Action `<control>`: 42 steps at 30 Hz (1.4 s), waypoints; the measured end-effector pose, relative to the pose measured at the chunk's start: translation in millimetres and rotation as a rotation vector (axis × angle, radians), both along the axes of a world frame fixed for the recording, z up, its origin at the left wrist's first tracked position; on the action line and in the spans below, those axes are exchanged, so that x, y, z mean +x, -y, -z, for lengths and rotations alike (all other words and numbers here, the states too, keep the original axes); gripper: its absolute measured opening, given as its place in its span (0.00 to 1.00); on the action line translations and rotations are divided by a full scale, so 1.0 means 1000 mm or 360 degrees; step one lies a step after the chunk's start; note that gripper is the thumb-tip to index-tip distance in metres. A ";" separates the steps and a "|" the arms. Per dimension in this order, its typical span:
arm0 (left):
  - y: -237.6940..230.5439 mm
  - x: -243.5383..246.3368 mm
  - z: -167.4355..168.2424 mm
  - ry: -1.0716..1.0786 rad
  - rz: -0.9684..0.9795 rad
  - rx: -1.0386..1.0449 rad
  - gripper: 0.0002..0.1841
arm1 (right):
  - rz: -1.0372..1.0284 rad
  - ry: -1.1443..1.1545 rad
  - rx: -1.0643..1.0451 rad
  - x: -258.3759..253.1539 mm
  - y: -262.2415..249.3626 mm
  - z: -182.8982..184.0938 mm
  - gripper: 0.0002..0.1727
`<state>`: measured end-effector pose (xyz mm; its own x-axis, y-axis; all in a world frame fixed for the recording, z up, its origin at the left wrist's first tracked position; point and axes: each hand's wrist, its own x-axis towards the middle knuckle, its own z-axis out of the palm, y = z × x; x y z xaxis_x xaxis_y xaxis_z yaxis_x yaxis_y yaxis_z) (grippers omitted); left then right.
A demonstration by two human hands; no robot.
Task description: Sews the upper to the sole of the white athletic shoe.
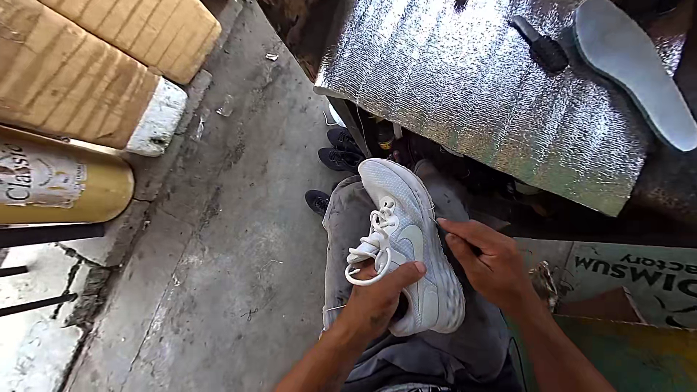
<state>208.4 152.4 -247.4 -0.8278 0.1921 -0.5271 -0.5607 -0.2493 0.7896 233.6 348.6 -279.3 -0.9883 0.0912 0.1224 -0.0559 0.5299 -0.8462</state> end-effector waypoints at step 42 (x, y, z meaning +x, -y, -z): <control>-0.021 0.112 0.031 -0.1543 0.0577 -0.1318 0.19 | -0.0764 0.0026 -0.0165 -0.036 -0.088 -0.040 0.18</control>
